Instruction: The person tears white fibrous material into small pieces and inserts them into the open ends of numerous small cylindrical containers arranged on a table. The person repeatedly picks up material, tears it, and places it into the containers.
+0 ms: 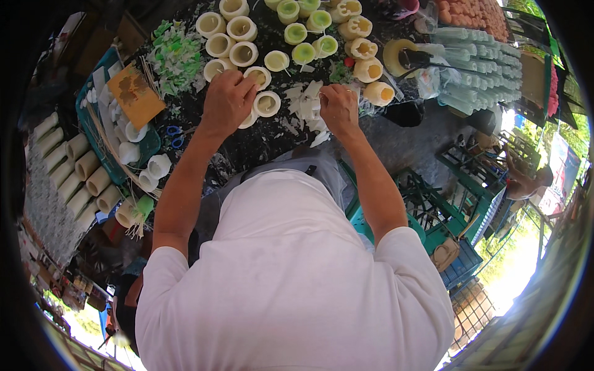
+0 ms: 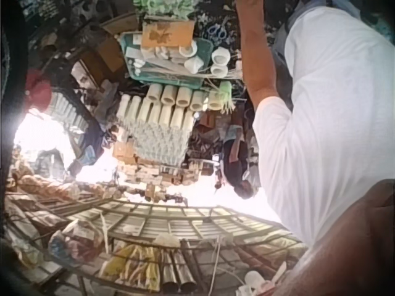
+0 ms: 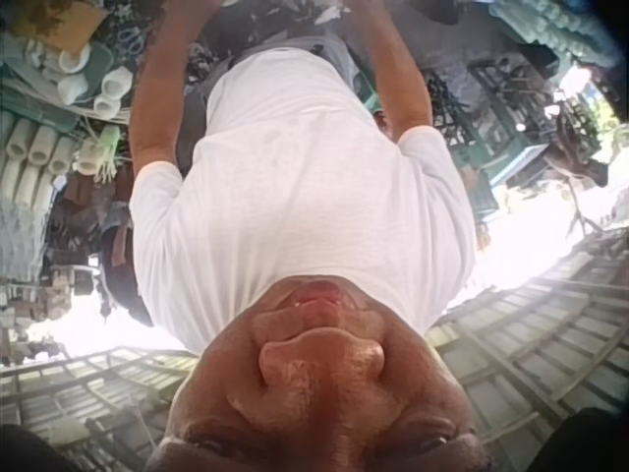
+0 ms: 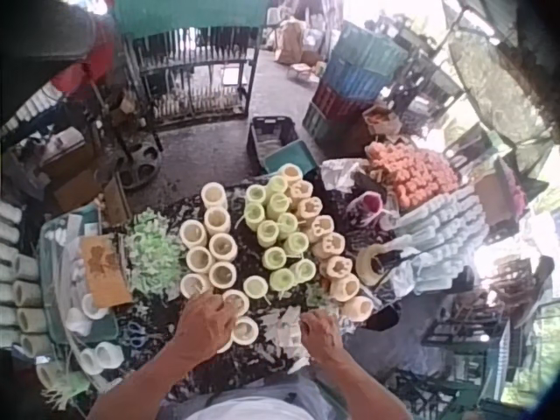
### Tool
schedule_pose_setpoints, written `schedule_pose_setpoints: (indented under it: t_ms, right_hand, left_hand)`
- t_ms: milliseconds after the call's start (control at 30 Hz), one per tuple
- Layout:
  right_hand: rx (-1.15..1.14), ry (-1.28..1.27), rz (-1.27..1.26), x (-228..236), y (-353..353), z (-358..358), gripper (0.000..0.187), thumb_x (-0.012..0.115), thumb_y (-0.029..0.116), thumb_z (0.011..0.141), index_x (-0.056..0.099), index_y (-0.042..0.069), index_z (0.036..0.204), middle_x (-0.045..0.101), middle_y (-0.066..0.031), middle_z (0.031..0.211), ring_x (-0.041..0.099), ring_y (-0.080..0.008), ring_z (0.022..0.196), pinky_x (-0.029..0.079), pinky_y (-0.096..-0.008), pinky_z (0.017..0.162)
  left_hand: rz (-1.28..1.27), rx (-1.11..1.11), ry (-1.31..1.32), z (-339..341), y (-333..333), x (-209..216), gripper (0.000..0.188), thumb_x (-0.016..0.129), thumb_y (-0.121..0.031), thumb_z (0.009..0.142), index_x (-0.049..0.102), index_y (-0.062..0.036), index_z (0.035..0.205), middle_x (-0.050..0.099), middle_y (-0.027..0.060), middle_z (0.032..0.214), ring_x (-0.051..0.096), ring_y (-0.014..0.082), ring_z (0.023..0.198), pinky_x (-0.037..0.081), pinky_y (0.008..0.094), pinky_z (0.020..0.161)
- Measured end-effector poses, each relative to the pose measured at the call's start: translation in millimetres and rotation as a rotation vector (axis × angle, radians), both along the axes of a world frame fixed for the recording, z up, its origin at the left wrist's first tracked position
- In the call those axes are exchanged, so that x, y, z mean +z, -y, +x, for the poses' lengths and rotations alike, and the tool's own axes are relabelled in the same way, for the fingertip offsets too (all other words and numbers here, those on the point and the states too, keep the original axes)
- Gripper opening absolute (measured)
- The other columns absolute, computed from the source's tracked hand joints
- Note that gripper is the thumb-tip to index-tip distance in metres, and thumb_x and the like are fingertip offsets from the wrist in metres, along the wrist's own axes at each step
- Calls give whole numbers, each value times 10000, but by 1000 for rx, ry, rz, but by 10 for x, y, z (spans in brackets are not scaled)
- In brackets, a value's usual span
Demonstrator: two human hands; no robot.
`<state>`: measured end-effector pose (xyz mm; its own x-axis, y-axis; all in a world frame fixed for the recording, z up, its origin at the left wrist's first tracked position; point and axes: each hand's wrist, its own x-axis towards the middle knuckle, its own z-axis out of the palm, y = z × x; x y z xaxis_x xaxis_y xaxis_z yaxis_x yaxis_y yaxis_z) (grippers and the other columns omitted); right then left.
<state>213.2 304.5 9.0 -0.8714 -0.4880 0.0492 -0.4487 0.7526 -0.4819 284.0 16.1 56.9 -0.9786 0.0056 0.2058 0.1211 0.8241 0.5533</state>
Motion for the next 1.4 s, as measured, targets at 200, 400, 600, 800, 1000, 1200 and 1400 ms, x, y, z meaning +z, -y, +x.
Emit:
schedule_pose_setpoints:
  t_ms: [200, 400, 600, 800, 1000, 1200, 1400]
  right_hand:
    - [-667, 727, -69, -355, -860, 935, 281, 786, 270, 953, 747, 0, 1022, 755, -130, 1057, 701, -223, 920, 546, -394, 854]
    - [-1012, 1124, -329, -1185, -1366, 1388, 441, 732, 334, 1001, 713, -65, 1190, 716, -79, 981, 641, -175, 836, 525, -344, 782]
    - [-954, 1048, -224, -1229, -1818, 1997, 387, 751, 297, 971, 749, -24, 1187, 740, -78, 960, 667, -204, 802, 546, -366, 756]
    - [-1036, 883, -8, -1024, -2268, 2965, 397, 769, 331, 922, 780, 9, 1155, 786, -195, 1081, 754, -338, 1027, 569, -429, 928]
    - [-1105, 926, 20, -1377, -2767, 2950, 324, 784, 279, 909, 800, 15, 1096, 796, -163, 993, 761, -256, 953, 583, -375, 844]
    - [-633, 774, -31, -2813, -2773, 1950, 241, 750, 209, 898, 798, 53, 1074, 783, -148, 1065, 762, -312, 997, 607, -406, 843]
    - [85, 361, 282, -5330, -2552, 1635, 182, 705, 169, 869, 785, 67, 996, 739, -141, 1077, 741, -367, 1010, 621, -475, 835]
  left_hand:
    - [437, -218, 715, 754, -704, -186, 150, 724, -121, 877, 731, -16, 985, 703, 165, 904, 692, 383, 870, 556, 475, 795]
    - [390, -219, 855, 1092, -885, -799, 218, 644, 8, 841, 734, 3, 1039, 688, 207, 1026, 684, 402, 997, 558, 460, 891]
    - [161, -184, 328, 902, -1276, -730, 445, 612, 54, 855, 626, 16, 1299, 595, 227, 1337, 605, 430, 1231, 488, 510, 1066]
    - [152, -452, 267, 1220, -1510, -527, 460, 696, -105, 935, 606, 22, 1369, 601, 258, 1393, 600, 457, 1257, 486, 528, 1069]
    - [188, -505, 618, 1773, -1793, -959, 374, 698, -130, 939, 651, 11, 1282, 674, 216, 1225, 659, 395, 1082, 533, 480, 957]
    - [436, -178, 802, 1856, -2752, -2233, 393, 727, -182, 944, 660, 17, 1276, 694, 227, 1179, 690, 363, 1039, 549, 453, 910]
    - [285, -158, 739, 1261, -3439, -3508, 422, 720, -189, 954, 647, 12, 1318, 698, 224, 1199, 690, 381, 1065, 543, 448, 926]
